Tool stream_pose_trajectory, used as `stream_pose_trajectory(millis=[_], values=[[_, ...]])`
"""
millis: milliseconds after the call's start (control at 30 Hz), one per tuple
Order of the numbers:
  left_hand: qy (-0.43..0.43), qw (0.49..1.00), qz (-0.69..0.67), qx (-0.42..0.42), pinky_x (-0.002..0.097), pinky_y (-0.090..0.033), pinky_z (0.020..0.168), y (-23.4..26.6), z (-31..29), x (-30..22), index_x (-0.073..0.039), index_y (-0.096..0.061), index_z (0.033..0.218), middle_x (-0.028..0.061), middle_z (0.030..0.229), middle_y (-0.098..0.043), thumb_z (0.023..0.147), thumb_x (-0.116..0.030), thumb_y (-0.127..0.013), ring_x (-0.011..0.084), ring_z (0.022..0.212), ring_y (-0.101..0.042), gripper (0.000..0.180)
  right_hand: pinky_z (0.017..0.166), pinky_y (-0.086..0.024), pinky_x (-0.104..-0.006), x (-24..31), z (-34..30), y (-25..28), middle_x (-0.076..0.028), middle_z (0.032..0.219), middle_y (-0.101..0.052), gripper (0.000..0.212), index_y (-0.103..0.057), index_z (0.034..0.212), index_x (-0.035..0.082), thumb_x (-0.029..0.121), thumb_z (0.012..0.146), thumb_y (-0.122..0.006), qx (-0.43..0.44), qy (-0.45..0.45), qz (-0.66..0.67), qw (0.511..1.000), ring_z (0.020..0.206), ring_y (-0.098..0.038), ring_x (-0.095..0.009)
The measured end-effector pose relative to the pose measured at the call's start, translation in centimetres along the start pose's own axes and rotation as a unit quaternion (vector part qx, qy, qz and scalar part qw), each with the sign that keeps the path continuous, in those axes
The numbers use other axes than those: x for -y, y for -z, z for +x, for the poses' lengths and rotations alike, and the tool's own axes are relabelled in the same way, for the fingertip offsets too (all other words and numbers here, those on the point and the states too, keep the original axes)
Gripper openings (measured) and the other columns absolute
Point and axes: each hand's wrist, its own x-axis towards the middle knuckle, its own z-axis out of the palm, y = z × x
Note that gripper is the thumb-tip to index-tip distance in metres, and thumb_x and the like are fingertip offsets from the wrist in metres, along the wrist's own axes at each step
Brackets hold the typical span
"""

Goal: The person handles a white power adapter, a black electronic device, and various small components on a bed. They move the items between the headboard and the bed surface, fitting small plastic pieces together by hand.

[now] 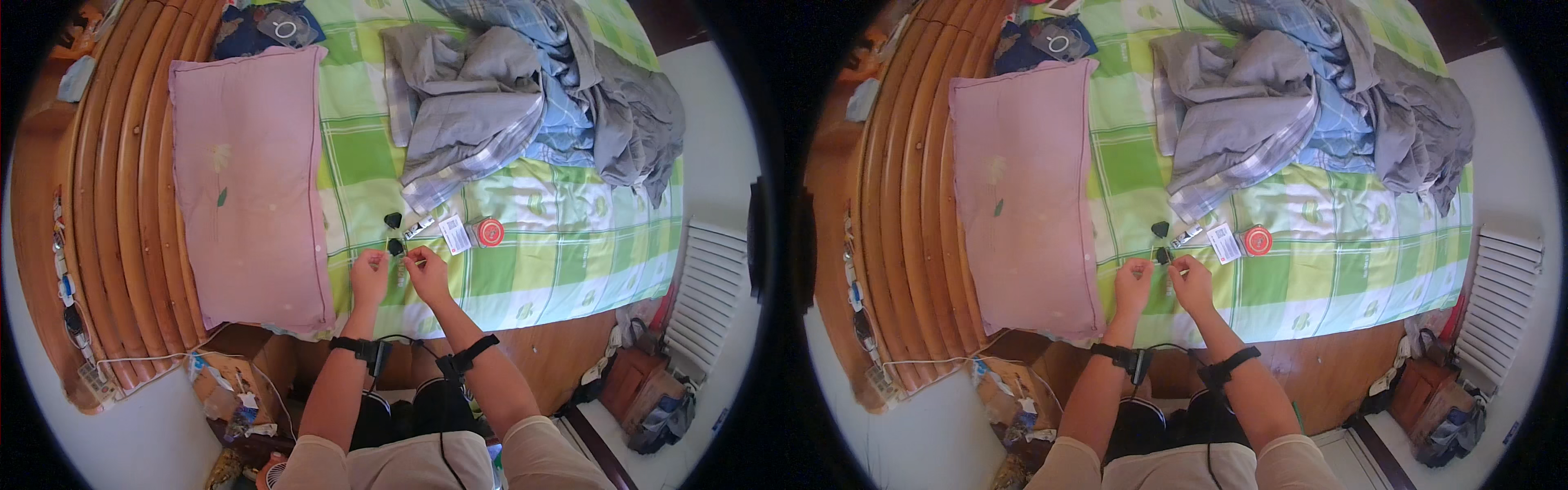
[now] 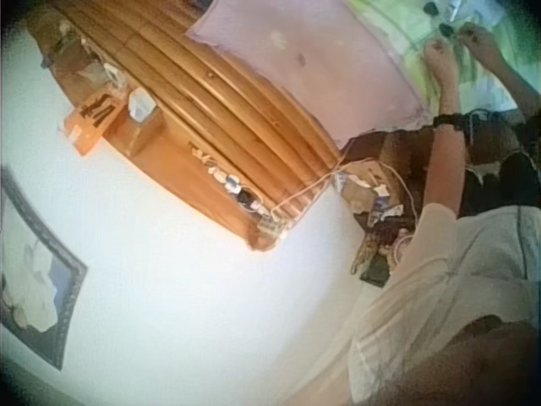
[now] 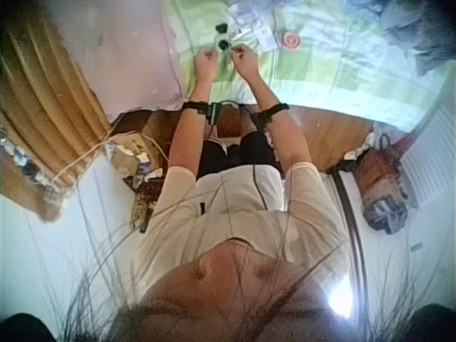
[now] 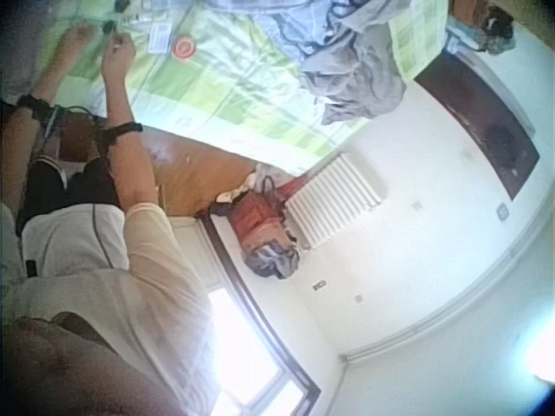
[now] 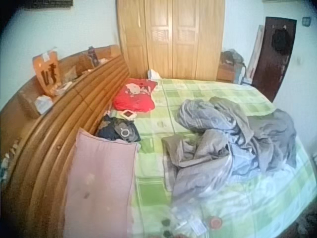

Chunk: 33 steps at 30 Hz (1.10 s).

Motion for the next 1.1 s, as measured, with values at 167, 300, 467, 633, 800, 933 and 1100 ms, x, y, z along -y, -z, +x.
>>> stream_pose_trajectory(millis=[167, 300, 467, 633, 800, 933, 1100], values=[[0.047, 0.993, -0.108, 0.032, 0.0278, -0.048, 0.063, 4.3, -0.5, -5.1, -0.001, -0.064, 0.095, 0.007, 0.081, -0.066, 0.088, -0.014, -0.064, 0.0141, 0.069, -0.061, 0.015, 0.061, -0.05, -0.0287, 4.9, -0.8, -0.1, -0.01, 0.079, -0.067, 0.017, -0.064, 0.092, 0.0, 0.014, 0.082, -0.067, 0.016, 0.024, 0.04, 0.999, 0.065, -0.063, -0.017], [0.004, 0.991, -0.133, 0.012, 0.0272, -0.049, 0.067, 8.3, -0.3, -7.5, 0.0, -0.064, 0.096, 0.0068, 0.082, -0.066, 0.089, -0.012, -0.062, 0.0142, 0.072, -0.061, 0.014, 0.059, -0.048, -0.0261, 9.8, -1.8, -1.1, -0.007, 0.08, -0.067, 0.017, -0.064, 0.094, 0.0, 0.014, 0.084, -0.067, 0.007, 0.049, 0.107, 0.993, 0.063, -0.059, -0.012], [0.011, 0.972, -0.234, 0.001, 0.0262, -0.05, 0.068, 14.3, -0.2, -12.4, 0.001, -0.064, 0.097, 0.0063, 0.085, -0.066, 0.089, -0.01, -0.061, 0.0131, 0.075, -0.062, 0.014, 0.058, -0.043, -0.0203, 16.8, -3.6, -2.7, -0.001, 0.081, -0.063, 0.014, -0.063, 0.096, 0.001, 0.012, 0.088, -0.066, 0.086, 0.058, 0.198, 0.975, 0.065, -0.055, -0.006], [0.002, 0.962, -0.272, -0.002, 0.0257, -0.052, 0.07, 21.1, -0.1, -16.0, 0.001, -0.061, 0.099, 0.0063, 0.09, -0.064, 0.09, -0.011, -0.062, 0.0127, 0.08, -0.062, 0.014, 0.059, -0.044, -0.0199, 24.6, -5.9, -4.4, -0.002, 0.083, -0.065, 0.017, -0.064, 0.097, -0.001, 0.013, 0.088, -0.067, 0.105, 0.092, 0.2, 0.97, 0.068, -0.057, -0.006], [-0.016, 0.952, -0.304, -0.022, 0.0268, -0.054, 0.068, 27.0, 0.3, -17.4, 0.001, -0.06, 0.098, 0.0071, 0.09, -0.065, 0.09, -0.01, -0.062, 0.0142, 0.078, -0.064, 0.014, 0.058, -0.044, -0.0204, 31.1, -7.4, -6.3, -0.002, 0.083, -0.065, 0.017, -0.065, 0.096, -0.002, 0.014, 0.088, -0.067, 0.133, 0.124, 0.17, 0.969, 0.068, -0.057, -0.006], [-0.017, 0.937, -0.345, -0.051, 0.0266, -0.054, 0.063, 31.0, 0.9, -18.9, 0.002, -0.062, 0.095, 0.0081, 0.086, -0.065, 0.089, -0.011, -0.064, 0.0145, 0.073, -0.063, 0.015, 0.054, -0.045, -0.0231, 34.7, -7.5, -8.5, -0.007, 0.078, -0.068, 0.018, -0.068, 0.095, -0.002, 0.013, 0.086, -0.066, 0.122, 0.179, 0.159, 0.963, 0.061, -0.058, -0.008], [-0.04, 0.938, -0.336, -0.081, 0.0265, -0.054, 0.062, 35.8, 2.4, -19.2, 0.003, -0.062, 0.094, 0.0085, 0.086, -0.065, 0.088, -0.012, -0.065, 0.0155, 0.072, -0.064, 0.016, 0.059, -0.047, -0.0226, 38.7, -7.6, -11.2, -0.007, 0.08, -0.069, 0.018, -0.068, 0.096, -0.002, 0.013, 0.086, -0.067, 0.149, 0.206, 0.095, 0.962, 0.068, -0.062, -0.009]])
